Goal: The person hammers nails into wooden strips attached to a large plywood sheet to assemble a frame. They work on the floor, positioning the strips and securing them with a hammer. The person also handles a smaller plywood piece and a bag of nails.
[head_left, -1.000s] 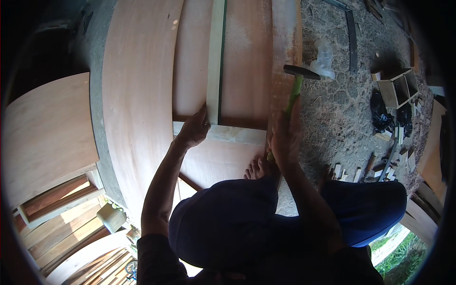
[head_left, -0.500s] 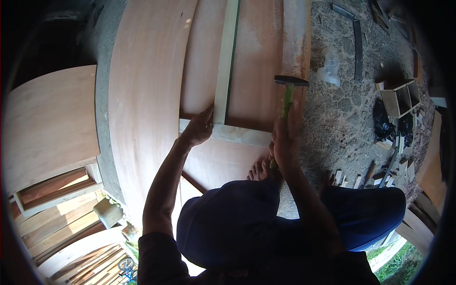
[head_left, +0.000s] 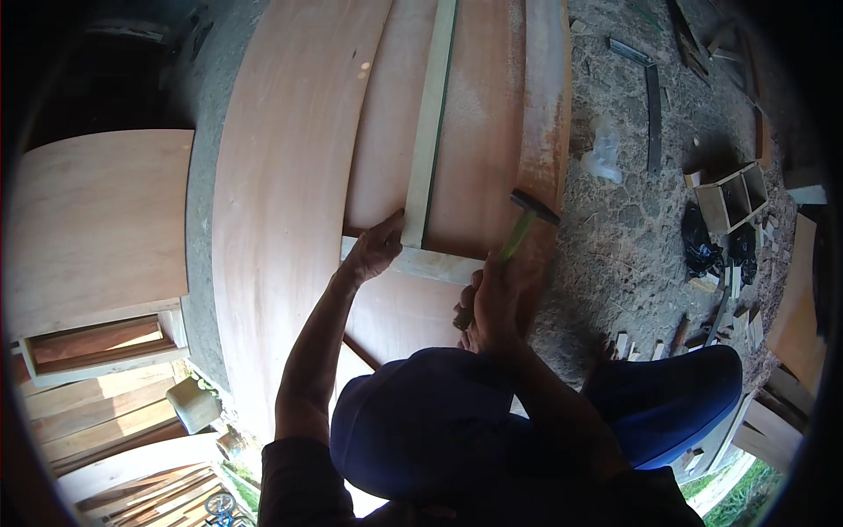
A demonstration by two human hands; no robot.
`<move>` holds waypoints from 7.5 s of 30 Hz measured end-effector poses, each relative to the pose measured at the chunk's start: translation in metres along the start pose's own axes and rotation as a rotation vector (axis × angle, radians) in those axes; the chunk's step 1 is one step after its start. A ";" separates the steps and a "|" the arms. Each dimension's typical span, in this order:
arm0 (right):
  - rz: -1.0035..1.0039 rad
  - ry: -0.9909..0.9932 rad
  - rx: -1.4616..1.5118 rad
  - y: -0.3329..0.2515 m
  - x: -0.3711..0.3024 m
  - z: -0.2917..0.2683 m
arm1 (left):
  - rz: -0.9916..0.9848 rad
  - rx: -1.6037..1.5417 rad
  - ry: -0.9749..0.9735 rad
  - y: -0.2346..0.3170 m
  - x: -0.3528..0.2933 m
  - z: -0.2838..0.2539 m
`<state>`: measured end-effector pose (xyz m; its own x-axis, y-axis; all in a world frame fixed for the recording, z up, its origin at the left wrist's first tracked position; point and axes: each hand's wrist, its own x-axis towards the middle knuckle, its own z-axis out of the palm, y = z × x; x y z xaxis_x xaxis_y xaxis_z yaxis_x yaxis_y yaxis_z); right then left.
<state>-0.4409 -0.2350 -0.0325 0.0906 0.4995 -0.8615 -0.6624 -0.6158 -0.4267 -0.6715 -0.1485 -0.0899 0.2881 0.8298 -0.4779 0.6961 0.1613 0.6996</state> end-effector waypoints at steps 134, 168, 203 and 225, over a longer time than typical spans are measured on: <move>-0.479 -1.173 -2.600 -1.209 0.430 0.669 | -0.827 -1.936 1.756 0.836 0.752 -0.284; -0.705 -2.092 -2.437 -0.945 0.671 0.807 | -0.985 -1.629 1.452 0.442 1.046 -0.313; -0.279 -2.334 -2.722 -0.878 0.670 0.833 | -0.961 -1.407 1.419 0.453 1.063 -0.311; -0.296 -2.446 -2.766 -0.892 0.670 0.822 | -0.938 -1.619 1.393 0.465 1.049 -0.323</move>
<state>-0.4007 1.1498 -0.0026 -0.4343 -0.6425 -0.6314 -0.2628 0.7608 -0.5934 -0.2585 0.9697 -0.0942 -0.6284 -0.0778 -0.7740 -0.7761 0.1313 0.6168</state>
